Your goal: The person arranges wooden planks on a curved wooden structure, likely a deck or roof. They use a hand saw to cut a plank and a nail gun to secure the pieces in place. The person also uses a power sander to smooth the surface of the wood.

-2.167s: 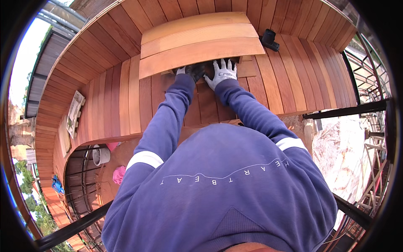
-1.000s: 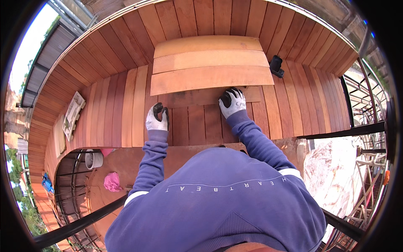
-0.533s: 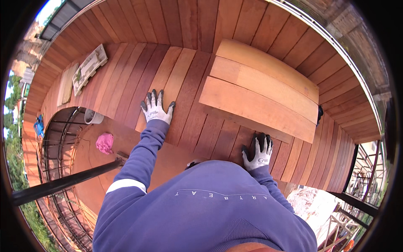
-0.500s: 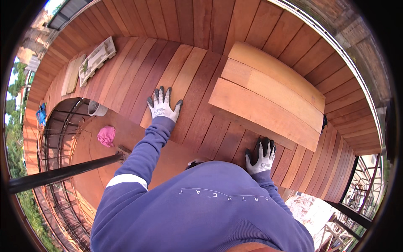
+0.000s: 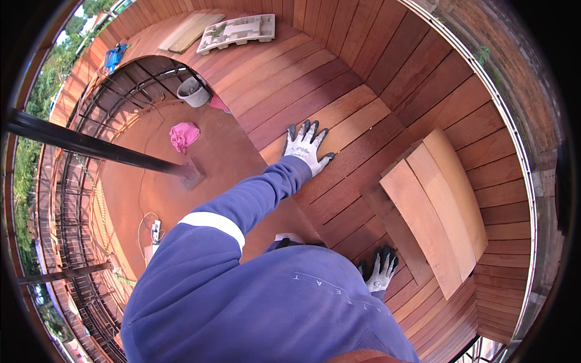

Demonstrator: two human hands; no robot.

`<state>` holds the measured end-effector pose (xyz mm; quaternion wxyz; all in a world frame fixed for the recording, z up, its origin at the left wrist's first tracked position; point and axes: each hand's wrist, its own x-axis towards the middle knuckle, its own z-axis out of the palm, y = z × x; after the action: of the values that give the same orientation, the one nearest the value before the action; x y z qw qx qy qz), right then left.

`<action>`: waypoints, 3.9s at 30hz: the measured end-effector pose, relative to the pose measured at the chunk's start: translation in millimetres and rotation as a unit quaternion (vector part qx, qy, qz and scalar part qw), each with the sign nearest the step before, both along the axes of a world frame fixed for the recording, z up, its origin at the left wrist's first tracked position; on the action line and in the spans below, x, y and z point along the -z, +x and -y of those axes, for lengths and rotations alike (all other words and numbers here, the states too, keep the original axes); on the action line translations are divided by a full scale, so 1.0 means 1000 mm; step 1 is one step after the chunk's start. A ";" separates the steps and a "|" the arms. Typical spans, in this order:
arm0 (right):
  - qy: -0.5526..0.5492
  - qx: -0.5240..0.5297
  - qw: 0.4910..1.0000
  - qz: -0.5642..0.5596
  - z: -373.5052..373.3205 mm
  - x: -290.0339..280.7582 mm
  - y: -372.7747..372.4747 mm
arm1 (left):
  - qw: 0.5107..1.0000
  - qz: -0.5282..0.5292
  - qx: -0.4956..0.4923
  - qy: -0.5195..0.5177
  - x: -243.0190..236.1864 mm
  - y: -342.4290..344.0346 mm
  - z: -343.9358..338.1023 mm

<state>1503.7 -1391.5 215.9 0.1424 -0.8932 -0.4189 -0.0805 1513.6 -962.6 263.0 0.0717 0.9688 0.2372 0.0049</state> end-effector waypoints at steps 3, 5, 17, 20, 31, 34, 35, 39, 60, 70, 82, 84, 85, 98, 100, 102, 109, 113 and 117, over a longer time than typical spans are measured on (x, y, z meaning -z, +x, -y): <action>-0.026 -0.078 0.996 0.046 0.003 0.016 0.008 | 1.000 0.018 -0.001 0.005 0.004 0.001 0.000; -0.045 -0.138 0.989 0.037 -0.010 0.017 0.013 | 1.000 0.004 -0.003 -0.011 0.000 0.001 0.000; -0.164 -0.196 0.961 -0.102 -0.133 -0.052 0.009 | 0.999 0.012 -0.001 -0.045 0.001 -0.006 -0.004; -0.153 -0.196 0.964 -0.095 -0.138 -0.049 0.006 | 0.998 0.035 0.008 -0.058 0.000 -0.009 -0.005; 0.012 -0.020 0.994 -0.106 -0.260 -0.039 -0.025 | 0.975 0.075 0.041 -0.205 -0.015 -0.023 -0.024; 0.007 0.069 0.992 -0.106 -0.298 -0.015 -0.033 | 0.930 0.169 0.106 -0.308 0.008 -0.026 -0.037; -0.014 0.055 0.994 -0.096 -0.310 -0.016 -0.031 | 0.902 0.184 0.151 -0.361 0.010 -0.030 -0.048; -0.068 0.002 0.997 -0.043 -0.353 -0.031 -0.035 | 0.905 0.224 0.194 -0.306 0.024 -0.125 -0.118; -0.116 -0.194 0.974 -0.024 -0.591 -0.035 0.009 | 0.614 -0.236 -0.572 -0.490 0.301 -0.583 -0.002; 0.020 -0.331 0.943 -0.015 -0.701 -0.054 0.018 | 0.608 0.285 -0.623 -0.401 0.303 -0.517 -0.244; -0.199 -0.310 0.930 0.000 -0.770 -0.050 0.021 | 0.348 0.281 -0.738 -0.506 0.334 -0.511 -0.123; -0.186 -0.315 0.931 -0.004 -0.773 -0.048 0.025 | 0.456 0.094 -0.706 -0.534 0.328 -0.499 -0.075; -0.178 -0.326 0.928 -0.002 -0.777 -0.049 0.023 | 0.480 0.043 -0.690 -0.540 0.328 -0.491 -0.051; -0.100 -0.337 0.936 0.011 -0.803 -0.031 0.026 | 0.313 0.379 -0.731 -0.473 0.298 -0.481 -0.118; -0.102 -0.341 0.934 0.022 -0.807 -0.026 0.028 | 0.410 0.366 -0.719 -0.424 0.287 -0.475 -0.140; -0.068 -0.356 0.931 0.043 -0.805 -0.015 0.038 | 0.536 0.274 -0.705 -0.376 0.270 -0.472 -0.156; -0.008 -0.388 0.916 0.103 -0.816 0.023 0.067 | 0.517 0.078 -0.741 -0.422 0.229 -0.476 -0.121; -0.014 -0.373 0.909 0.183 -0.822 -0.008 0.033 | 0.450 0.046 -0.785 -0.424 0.274 -0.475 -0.047; -0.124 -0.380 0.915 0.056 -0.849 0.003 0.049 | 0.423 0.033 -0.802 -0.420 0.278 -0.463 -0.017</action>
<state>1553.0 -542.1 212.9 0.0267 -0.6711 -0.7407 -0.0179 1051.1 -945.4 -15.0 0.4412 0.1890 0.8772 -0.0086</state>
